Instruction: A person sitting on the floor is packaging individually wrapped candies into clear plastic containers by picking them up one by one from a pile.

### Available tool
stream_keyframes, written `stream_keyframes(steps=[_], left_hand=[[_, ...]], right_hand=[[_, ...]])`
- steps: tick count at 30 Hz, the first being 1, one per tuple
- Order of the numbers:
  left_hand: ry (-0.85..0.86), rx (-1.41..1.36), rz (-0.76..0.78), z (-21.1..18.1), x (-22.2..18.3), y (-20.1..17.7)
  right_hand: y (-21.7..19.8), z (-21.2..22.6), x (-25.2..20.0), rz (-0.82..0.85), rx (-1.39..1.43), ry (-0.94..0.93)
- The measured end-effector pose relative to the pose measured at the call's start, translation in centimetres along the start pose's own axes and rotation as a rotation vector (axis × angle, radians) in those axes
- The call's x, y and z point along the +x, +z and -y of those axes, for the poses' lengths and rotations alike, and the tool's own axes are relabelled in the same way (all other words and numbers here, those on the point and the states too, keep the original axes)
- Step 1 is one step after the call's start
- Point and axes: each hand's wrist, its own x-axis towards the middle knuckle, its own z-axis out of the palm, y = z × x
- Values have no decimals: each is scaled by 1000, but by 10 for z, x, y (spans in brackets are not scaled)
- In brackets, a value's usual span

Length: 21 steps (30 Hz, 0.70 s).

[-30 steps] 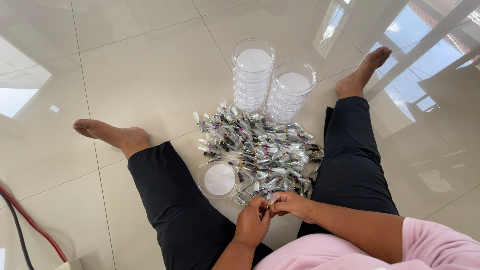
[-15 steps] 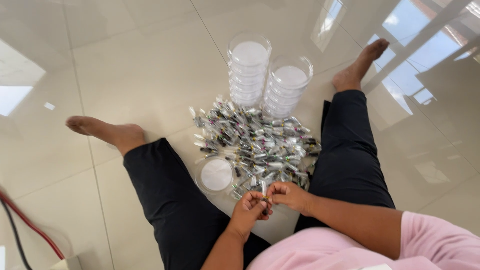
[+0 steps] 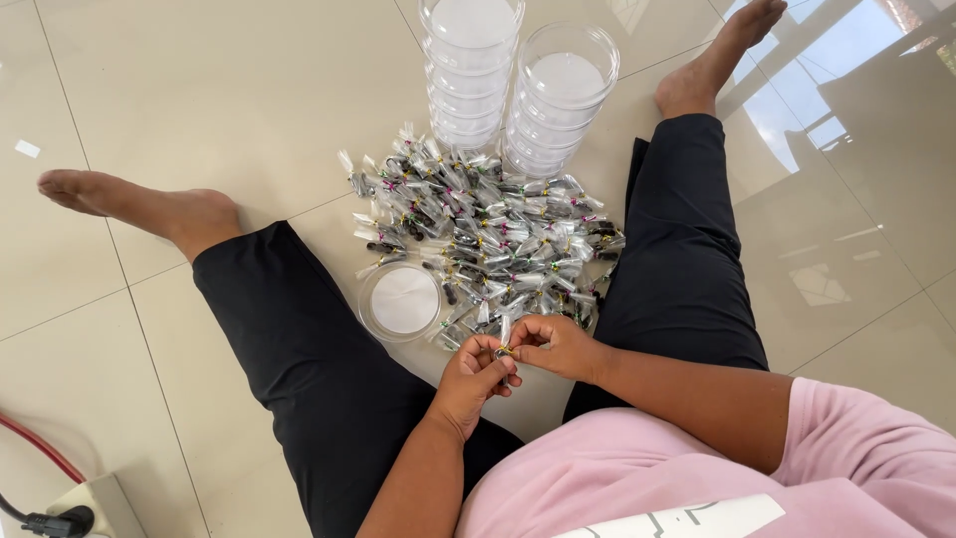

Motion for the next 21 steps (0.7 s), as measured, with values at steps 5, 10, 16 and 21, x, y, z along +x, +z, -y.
stream_keyframes(steps=[5, 10, 16, 21], left_hand=[[30, 110, -43, 9, 5, -6], [34, 138, -67, 1, 2, -4], [10, 125, -63, -4, -2, 2], [-13, 93, -17, -5, -6, 3]], right_hand=[[-1, -4, 2, -11, -65, -38], [2, 11, -1, 14, -94, -97], [8, 29, -6, -4, -156, -143], [6, 37, -12, 30, -138, -122]])
